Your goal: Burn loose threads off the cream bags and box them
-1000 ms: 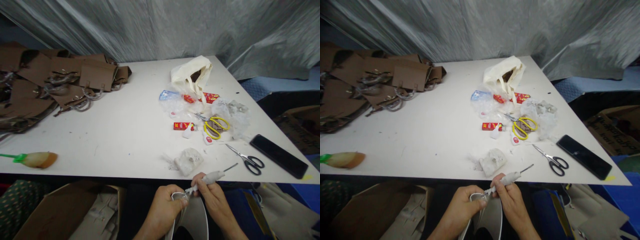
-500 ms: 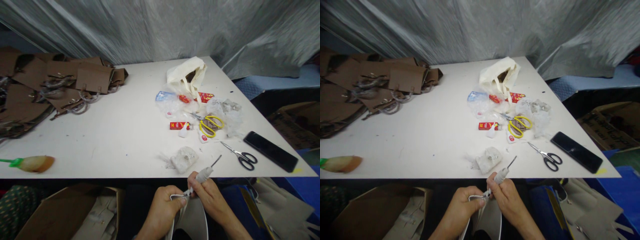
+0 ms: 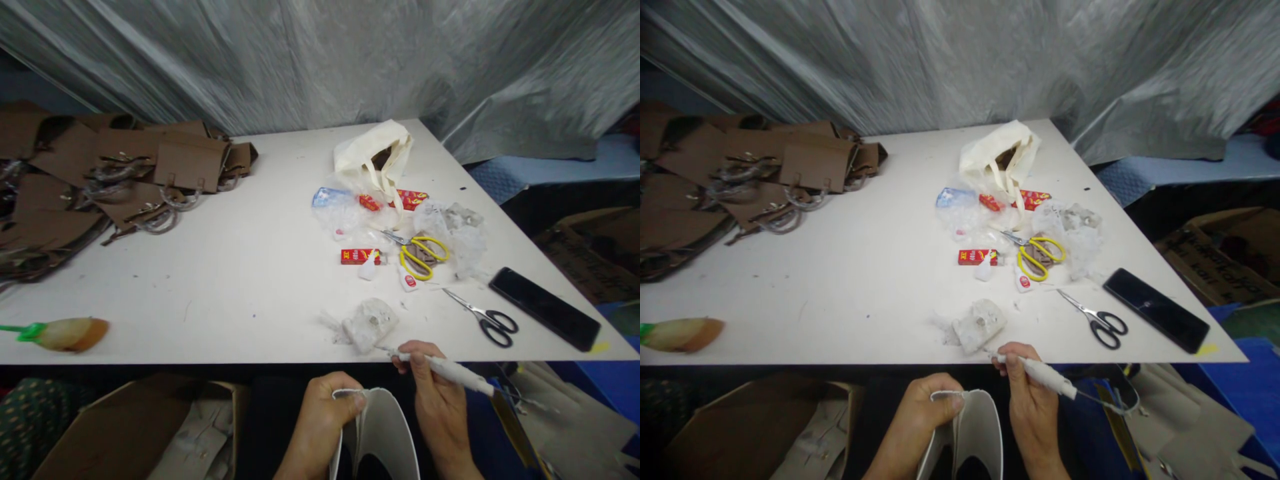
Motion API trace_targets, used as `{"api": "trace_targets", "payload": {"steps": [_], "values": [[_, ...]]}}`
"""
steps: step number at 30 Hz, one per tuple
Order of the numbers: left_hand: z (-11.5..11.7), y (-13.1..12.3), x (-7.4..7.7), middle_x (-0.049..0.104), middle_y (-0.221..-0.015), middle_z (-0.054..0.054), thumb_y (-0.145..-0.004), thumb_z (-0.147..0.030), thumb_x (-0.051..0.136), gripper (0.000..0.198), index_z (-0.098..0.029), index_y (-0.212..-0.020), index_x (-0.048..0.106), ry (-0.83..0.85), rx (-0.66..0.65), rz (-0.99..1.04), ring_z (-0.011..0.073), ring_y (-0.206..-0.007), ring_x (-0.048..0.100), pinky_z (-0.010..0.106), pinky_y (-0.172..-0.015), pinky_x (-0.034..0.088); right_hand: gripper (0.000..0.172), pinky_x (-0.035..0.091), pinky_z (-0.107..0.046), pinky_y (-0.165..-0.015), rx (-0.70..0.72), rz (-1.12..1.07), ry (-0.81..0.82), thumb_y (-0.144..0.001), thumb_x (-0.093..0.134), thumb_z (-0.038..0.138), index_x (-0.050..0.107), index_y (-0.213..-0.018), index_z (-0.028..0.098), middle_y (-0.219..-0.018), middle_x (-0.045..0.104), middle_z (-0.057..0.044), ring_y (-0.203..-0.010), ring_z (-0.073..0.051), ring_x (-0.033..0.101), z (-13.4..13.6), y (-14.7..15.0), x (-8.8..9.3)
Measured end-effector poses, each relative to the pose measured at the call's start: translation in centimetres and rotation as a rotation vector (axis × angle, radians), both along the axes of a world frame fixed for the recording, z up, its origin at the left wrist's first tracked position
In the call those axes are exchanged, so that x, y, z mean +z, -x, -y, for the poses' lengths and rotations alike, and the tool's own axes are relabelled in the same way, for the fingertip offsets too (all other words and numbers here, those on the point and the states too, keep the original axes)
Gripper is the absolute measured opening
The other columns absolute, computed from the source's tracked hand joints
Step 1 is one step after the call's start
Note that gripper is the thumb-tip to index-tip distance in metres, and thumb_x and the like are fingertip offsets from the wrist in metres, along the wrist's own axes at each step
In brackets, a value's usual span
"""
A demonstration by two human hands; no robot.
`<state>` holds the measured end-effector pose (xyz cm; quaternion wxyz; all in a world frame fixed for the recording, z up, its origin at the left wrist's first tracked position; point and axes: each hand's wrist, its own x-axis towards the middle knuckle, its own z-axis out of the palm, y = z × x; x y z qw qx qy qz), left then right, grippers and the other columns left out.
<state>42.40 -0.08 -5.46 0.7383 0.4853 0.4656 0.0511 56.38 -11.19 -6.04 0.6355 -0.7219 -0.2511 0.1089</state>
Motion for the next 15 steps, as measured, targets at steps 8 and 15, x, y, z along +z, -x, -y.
{"api": "trace_targets", "payload": {"steps": [8,15], "values": [[-0.4,0.2,-0.3,0.059,-0.059,0.0,-0.064,-0.042,0.081,0.031,-0.015,-0.071,0.068,0.017,0.072,0.064,0.014,-0.056,0.049,0.027,-0.057,0.036,0.013,0.052,-0.027,-0.079,0.133,0.197,0.047,-0.106,0.057,0.028,0.068,-0.101,0.024,-0.09,0.07,-0.001,-0.085,-0.017,0.067,-1.1,-1.0,0.1],[-1.8,0.7,1.1,0.059,-0.059,0.0,-0.063,-0.041,0.08,0.031,-0.013,-0.069,0.068,-0.026,0.047,0.05,0.0141,-0.058,0.049,0.028,-0.06,0.037,0.017,0.046,-0.034,-0.075,0.319,0.612,0.206,-0.108,0.054,0.026,0.066,-0.098,0.02,-0.085,0.071,-0.005,-0.079,-0.021,0.063,-2.6,-1.7,1.2]]}}
